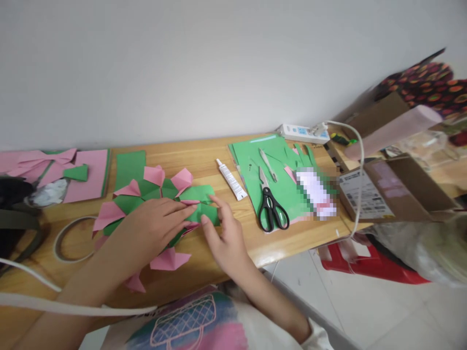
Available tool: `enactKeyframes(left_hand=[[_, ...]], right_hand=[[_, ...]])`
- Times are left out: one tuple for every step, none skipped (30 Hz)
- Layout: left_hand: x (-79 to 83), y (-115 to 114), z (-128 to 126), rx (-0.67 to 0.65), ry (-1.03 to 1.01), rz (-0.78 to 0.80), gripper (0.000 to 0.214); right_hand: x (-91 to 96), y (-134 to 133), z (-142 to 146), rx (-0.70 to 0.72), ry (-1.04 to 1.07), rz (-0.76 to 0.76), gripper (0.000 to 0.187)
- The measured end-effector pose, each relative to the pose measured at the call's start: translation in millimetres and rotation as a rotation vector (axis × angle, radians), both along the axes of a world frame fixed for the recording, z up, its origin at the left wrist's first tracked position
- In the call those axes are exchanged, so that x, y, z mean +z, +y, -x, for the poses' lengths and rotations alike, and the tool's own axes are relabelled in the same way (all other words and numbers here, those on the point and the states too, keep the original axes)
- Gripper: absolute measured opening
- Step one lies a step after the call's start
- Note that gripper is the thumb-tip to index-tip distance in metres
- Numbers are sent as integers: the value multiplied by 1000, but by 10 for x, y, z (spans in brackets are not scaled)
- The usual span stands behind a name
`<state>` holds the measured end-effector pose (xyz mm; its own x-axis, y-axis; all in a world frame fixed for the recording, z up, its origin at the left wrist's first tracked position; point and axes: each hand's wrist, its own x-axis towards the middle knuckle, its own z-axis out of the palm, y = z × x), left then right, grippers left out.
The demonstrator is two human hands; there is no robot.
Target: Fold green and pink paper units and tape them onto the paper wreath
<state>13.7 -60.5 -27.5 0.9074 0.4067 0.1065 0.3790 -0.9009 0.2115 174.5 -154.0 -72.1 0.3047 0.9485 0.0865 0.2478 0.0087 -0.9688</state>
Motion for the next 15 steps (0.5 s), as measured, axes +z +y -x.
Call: enactKeyframes(left_hand=[[-15, 7, 20, -29, -31, -23, 34], [-31, 11, 38, -44, -70, -24, 34], [-49, 11, 53, -40, -106, -10, 34], [-64, 6, 64, -17, -132, 14, 34], [-77, -4, 71, 19, -153, 43, 34], [-85, -18, 72, 59, -167, 76, 34], [-88, -35, 68, 93, -180, 106, 34], [-85, -55, 61, 121, -192, 131, 34], [-76, -75, 50, 142, -206, 151, 34], [-63, -95, 39, 154, -210, 168, 34], [-47, -112, 28, 172, -222, 174, 33], [-31, -127, 20, 193, -230, 184, 32], [-17, -139, 16, 211, -235, 201, 30], [-6, -149, 16, 242, -247, 224, 29], [0, -157, 21, 269, -258, 253, 28]], right_hand=[[-18, 6, 7, 12, 65, 8, 41], [-33, 12, 18, 20, 144, 16, 42], [-46, 20, 30, 24, 238, 22, 44], [-56, 31, 42, 24, 343, 28, 46], [-65, 43, 52, 23, 447, 37, 49], [-70, 56, 59, 22, 541, 54, 52], [-73, 69, 64, 14, 612, 76, 53], [-73, 80, 66, -7, 655, 101, 52], [-73, 88, 66, -37, 671, 125, 50], [-74, 92, 65, -72, 671, 143, 47], [-77, 93, 63, -101, 664, 151, 44], [-84, 91, 61, -112, 656, 152, 42], [-95, 87, 60, -110, 650, 148, 42], [-110, 81, 58, -102, 636, 137, 43], [-126, 75, 57, -93, 617, 119, 43]])
